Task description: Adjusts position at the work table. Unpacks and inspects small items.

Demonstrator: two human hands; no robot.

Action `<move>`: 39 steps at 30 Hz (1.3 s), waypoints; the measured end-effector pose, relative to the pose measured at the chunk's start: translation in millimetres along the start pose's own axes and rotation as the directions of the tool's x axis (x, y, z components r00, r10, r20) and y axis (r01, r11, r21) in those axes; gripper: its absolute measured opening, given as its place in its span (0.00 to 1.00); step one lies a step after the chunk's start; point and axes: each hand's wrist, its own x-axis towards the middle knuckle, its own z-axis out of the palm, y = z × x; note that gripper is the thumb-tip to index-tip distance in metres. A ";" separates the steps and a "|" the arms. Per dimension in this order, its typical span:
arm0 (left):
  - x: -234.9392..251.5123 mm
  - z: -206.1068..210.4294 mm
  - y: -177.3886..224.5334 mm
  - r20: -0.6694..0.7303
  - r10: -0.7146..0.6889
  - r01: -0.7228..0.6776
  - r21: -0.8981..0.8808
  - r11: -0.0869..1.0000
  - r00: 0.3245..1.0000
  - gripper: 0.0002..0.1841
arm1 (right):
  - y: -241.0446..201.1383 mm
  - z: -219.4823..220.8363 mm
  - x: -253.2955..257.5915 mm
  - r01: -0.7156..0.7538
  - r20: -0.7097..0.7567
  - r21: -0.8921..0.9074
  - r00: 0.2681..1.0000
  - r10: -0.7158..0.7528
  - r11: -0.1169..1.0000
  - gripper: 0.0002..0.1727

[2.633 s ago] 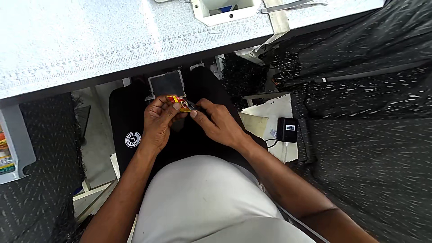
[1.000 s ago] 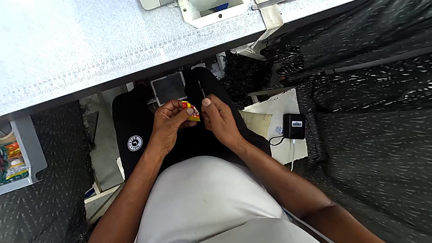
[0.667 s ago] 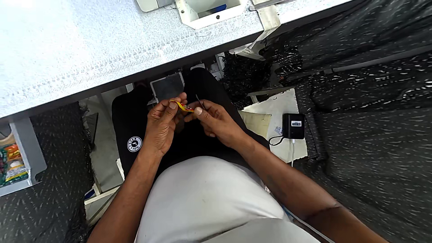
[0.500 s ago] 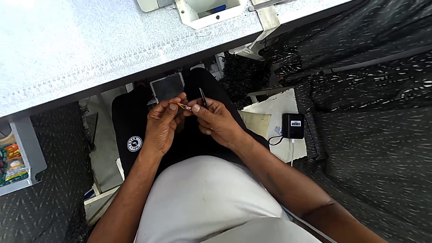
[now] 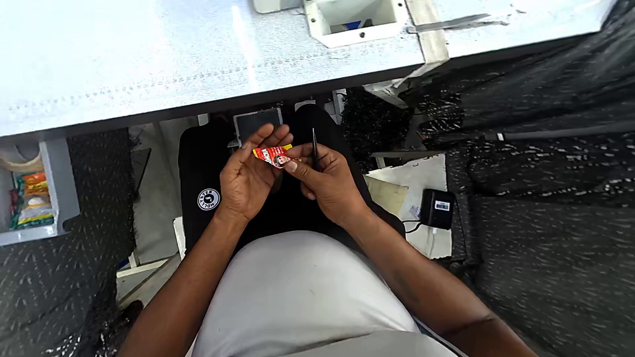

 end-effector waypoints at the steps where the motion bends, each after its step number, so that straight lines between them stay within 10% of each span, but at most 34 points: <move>1: 2.1 -2.4 0.7 0.012 0.022 -0.022 -0.058 0.998 1.000 0.33 | 0.1 2.7 0.8 0.059 0.008 -0.095 0.998 -0.058 0.994 0.12; 8: 1.9 -2.2 3.7 -0.011 0.063 -0.062 -0.401 0.914 0.998 0.44 | 10.5 20.2 1.8 0.499 0.262 -0.678 0.850 -0.456 0.540 0.13; 19: -2.7 -6.1 3.9 0.072 -0.001 0.035 -0.475 0.879 0.997 0.32 | 16.7 31.7 6.3 0.681 0.480 -0.718 0.632 -0.608 0.140 0.10; 30: -1.6 -2.5 1.7 -0.010 -0.046 0.035 -0.511 0.859 0.999 0.41 | 15.4 26.9 5.7 0.374 0.113 -0.634 0.910 -0.398 0.677 0.14; 39: -3.1 -7.3 5.6 -0.015 -0.032 0.019 -0.528 0.849 0.999 0.39 | 10.8 25.4 8.4 0.000 -0.022 -0.005 1.000 0.000 1.000 0.10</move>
